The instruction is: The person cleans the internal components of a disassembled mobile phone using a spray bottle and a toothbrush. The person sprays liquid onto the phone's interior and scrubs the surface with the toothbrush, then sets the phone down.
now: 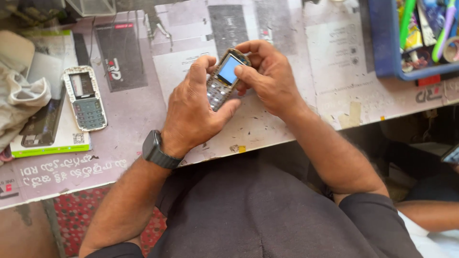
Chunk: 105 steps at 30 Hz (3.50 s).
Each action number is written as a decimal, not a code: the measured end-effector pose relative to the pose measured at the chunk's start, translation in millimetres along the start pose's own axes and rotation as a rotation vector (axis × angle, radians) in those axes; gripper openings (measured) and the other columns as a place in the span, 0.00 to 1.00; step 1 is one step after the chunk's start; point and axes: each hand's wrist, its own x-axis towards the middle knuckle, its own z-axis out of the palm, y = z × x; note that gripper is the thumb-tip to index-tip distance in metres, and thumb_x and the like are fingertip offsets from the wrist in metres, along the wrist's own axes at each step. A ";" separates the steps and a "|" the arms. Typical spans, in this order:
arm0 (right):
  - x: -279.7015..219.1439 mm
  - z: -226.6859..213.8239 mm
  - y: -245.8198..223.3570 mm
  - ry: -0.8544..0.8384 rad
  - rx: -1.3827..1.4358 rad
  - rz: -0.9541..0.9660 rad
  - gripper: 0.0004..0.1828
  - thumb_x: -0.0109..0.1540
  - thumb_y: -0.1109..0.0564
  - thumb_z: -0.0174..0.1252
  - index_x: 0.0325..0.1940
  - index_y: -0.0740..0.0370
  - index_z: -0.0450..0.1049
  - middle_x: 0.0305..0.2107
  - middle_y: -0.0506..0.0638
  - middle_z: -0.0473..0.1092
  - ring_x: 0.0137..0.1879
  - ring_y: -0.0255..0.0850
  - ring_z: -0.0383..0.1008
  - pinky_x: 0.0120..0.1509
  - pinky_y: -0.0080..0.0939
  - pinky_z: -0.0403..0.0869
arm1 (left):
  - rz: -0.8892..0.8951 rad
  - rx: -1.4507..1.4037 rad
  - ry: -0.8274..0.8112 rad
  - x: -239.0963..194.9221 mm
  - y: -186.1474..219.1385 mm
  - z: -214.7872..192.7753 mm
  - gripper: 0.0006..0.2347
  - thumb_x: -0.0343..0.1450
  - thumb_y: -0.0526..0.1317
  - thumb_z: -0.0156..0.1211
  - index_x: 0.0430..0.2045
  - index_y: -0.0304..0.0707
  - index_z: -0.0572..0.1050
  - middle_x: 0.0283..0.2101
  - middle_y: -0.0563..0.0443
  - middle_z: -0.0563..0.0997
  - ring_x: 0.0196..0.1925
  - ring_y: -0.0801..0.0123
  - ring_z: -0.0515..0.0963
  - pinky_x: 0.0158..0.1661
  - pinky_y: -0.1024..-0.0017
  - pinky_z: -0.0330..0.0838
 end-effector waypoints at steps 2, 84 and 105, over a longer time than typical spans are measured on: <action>-0.7 -3.2 1.5 0.009 0.060 0.013 0.20 0.69 0.63 0.60 0.62 0.72 0.66 0.38 0.54 0.75 0.36 0.34 0.77 0.39 0.33 0.79 | 0.046 0.168 0.009 3.0 8.4 4.0 0.29 0.64 0.41 0.74 0.54 0.30 0.64 0.47 0.36 0.78 0.42 0.48 0.82 0.39 0.58 0.77; -9.2 -2.5 0.8 -0.082 -0.002 -0.166 0.20 0.62 0.71 0.57 0.58 0.67 0.67 0.48 0.55 0.70 0.53 0.38 0.76 0.53 0.40 0.84 | 0.190 0.242 0.188 -5.3 -13.7 18.0 0.17 0.67 0.36 0.74 0.43 0.33 0.71 0.57 0.31 0.78 0.43 0.57 0.84 0.37 0.65 0.81; -11.8 8.1 -1.2 -0.068 -0.347 -0.314 0.22 0.62 0.71 0.66 0.57 0.61 0.68 0.47 0.47 0.68 0.41 0.29 0.68 0.45 0.29 0.74 | -0.264 -1.019 -0.056 3.7 -23.6 3.9 0.14 0.78 0.39 0.54 0.57 0.32 0.68 0.48 0.39 0.80 0.38 0.67 0.84 0.37 0.70 0.85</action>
